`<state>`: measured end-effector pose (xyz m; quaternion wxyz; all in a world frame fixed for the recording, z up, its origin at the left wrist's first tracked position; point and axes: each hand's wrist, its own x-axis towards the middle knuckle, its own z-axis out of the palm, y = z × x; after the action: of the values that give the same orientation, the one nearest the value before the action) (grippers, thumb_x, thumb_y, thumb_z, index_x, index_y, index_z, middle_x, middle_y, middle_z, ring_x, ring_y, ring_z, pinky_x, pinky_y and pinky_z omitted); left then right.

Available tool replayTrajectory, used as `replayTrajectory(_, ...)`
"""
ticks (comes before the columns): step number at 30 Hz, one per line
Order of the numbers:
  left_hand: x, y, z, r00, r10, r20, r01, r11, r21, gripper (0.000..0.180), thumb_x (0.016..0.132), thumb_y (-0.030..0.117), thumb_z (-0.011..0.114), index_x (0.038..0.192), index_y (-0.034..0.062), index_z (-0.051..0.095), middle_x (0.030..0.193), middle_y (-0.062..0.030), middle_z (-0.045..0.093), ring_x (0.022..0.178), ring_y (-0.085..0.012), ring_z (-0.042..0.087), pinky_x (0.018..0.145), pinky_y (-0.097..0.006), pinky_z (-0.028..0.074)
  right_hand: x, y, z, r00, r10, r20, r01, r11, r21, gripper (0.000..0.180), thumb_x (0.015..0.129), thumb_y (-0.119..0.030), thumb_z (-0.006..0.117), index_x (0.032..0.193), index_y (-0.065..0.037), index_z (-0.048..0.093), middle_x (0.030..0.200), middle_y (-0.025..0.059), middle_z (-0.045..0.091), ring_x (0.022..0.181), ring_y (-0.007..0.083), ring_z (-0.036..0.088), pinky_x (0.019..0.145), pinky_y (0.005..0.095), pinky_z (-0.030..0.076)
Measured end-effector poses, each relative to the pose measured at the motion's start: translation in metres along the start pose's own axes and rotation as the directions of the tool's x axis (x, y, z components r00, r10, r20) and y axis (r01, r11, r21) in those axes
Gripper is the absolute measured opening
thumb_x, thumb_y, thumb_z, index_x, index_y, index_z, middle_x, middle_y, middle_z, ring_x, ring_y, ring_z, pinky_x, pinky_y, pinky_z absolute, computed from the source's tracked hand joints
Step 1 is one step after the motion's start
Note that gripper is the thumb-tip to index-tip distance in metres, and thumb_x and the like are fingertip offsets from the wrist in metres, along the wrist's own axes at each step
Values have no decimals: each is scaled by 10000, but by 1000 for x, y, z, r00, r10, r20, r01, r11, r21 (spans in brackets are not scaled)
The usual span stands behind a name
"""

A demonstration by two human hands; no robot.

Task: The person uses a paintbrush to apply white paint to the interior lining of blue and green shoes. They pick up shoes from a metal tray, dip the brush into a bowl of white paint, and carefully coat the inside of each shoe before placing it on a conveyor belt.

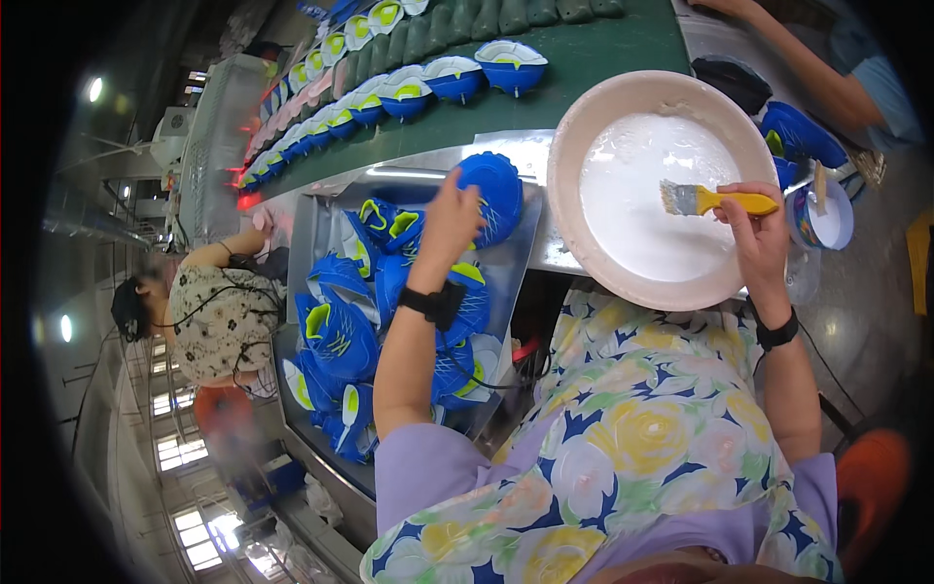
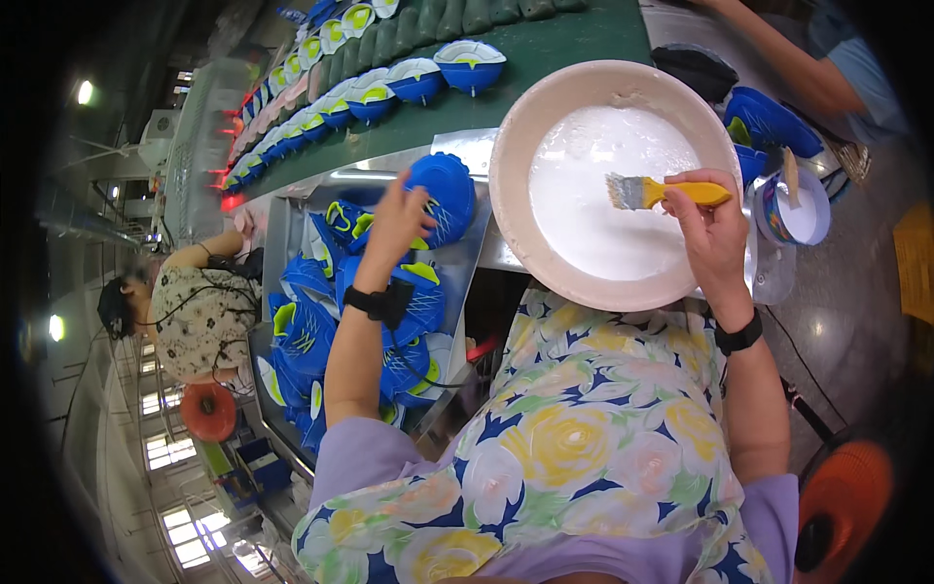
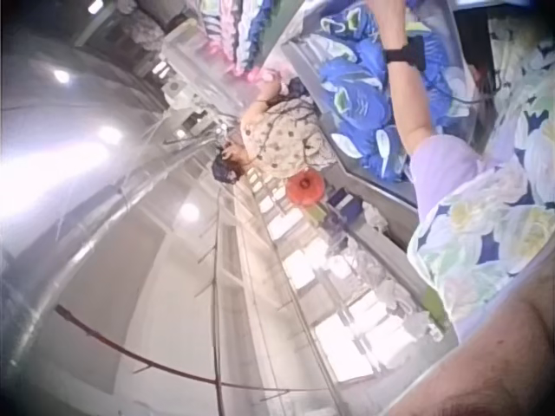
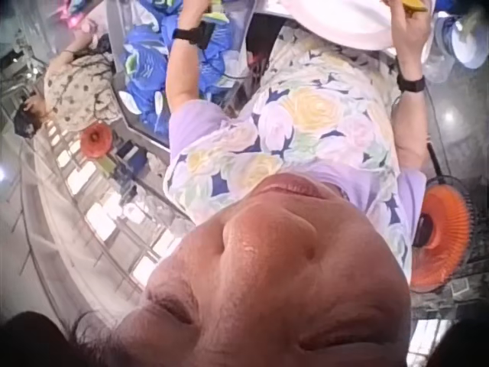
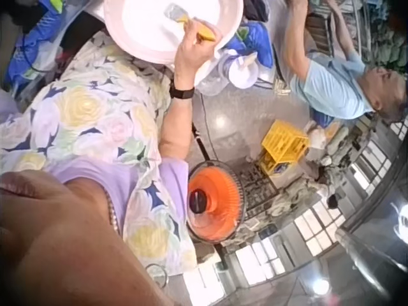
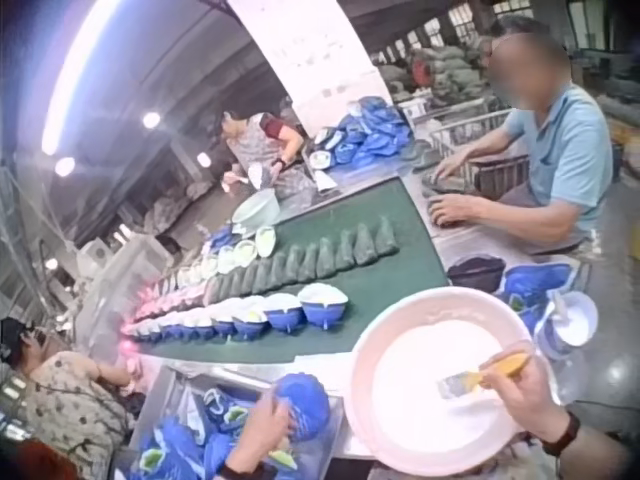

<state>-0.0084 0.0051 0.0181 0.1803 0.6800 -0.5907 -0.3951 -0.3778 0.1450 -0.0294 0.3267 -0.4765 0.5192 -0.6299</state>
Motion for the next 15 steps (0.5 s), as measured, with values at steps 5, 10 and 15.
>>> replayTrajectory(5,-7,-34,-49,717,689,102,-641,595,485,492,751,-91,520,1183,98,658,1100,-151,661,990,-356,637,868,-422,512,-17,-12,8,998,61,-1,-61,998,-34,208,962,-68,604,1136,2,514,1073,109,634,878,123,653,792,236,552)
replayTrajectory(10,-20,-57,-20,505,728,464,-774,143,617,519,679,-77,596,1118,177,706,1331,-84,559,1190,-335,536,956,-403,455,-3,-31,1,983,166,71,-166,986,-17,203,969,-125,609,1110,-1,533,1015,110,652,836,116,658,708,224,544)
replayTrajectory(15,-4,-48,-20,574,698,428,-771,284,571,419,700,-53,595,1036,166,716,1232,-75,621,1135,-316,560,910,-386,474,14,-62,33,957,106,269,-66,986,-152,224,922,-151,667,1047,-15,540,788,98,673,699,137,657,632,269,521)
